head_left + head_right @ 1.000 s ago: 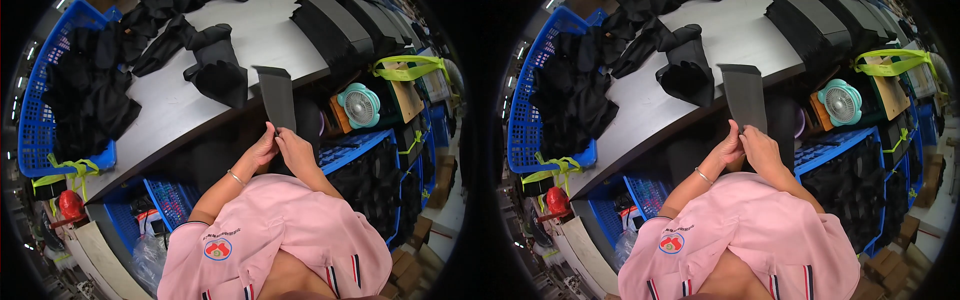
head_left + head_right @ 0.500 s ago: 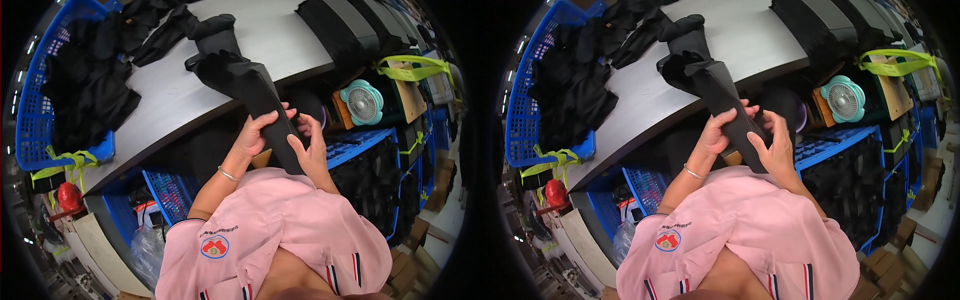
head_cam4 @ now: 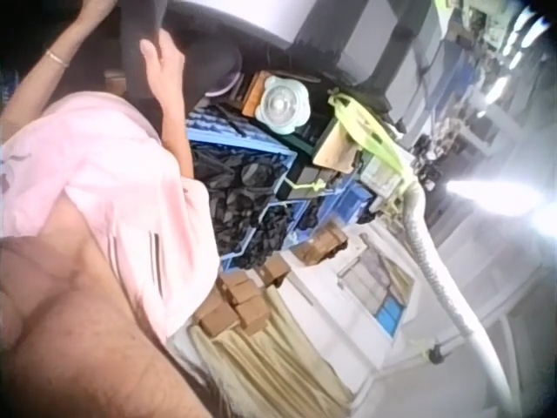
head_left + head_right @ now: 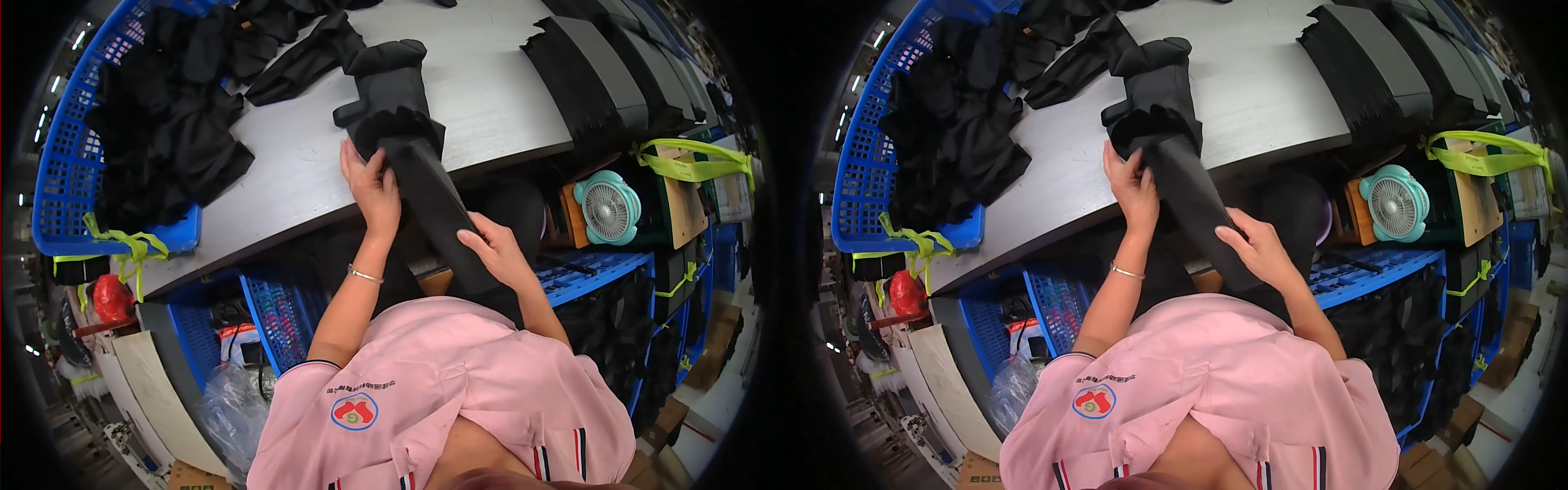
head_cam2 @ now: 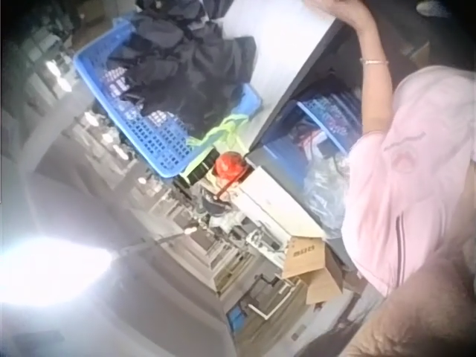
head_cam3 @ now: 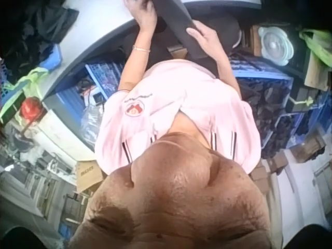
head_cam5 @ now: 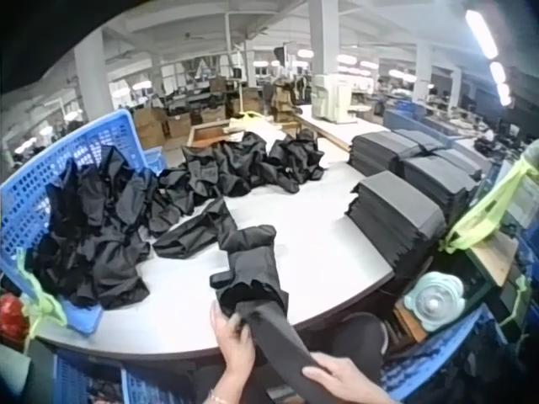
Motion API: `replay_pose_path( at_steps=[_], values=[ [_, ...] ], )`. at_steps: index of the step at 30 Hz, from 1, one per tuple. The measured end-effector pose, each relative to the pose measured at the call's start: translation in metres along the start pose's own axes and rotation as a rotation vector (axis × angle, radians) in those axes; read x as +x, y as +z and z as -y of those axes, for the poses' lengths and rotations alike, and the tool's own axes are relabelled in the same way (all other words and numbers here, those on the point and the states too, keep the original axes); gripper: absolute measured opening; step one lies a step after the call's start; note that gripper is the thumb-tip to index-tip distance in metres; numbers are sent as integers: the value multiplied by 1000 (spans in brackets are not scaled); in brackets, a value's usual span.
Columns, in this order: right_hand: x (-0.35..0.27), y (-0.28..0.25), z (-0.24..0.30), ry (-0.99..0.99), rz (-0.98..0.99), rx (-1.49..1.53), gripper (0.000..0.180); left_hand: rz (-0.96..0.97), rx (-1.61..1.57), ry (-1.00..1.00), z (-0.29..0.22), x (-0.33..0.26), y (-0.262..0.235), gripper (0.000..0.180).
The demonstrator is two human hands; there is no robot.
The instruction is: Manually inspecting and manipulating black fabric backpack or bag components at a workstation.
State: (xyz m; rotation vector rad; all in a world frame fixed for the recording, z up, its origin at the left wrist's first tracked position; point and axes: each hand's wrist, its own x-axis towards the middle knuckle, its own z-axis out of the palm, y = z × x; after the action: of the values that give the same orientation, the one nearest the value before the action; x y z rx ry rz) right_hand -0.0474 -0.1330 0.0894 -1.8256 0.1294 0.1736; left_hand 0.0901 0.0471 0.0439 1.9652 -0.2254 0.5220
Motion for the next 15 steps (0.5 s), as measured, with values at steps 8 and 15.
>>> replay_pose_path(
  at_steps=[8, 15],
  values=[
    [17, 27, 4, -328, -356, -810, 32, 300, -9, 226, -22, 12, 0, 34],
    [31, 24, 21, -418, -273, -903, 39, 559, -104, 414, -52, 4, -23, 16]
  ],
)
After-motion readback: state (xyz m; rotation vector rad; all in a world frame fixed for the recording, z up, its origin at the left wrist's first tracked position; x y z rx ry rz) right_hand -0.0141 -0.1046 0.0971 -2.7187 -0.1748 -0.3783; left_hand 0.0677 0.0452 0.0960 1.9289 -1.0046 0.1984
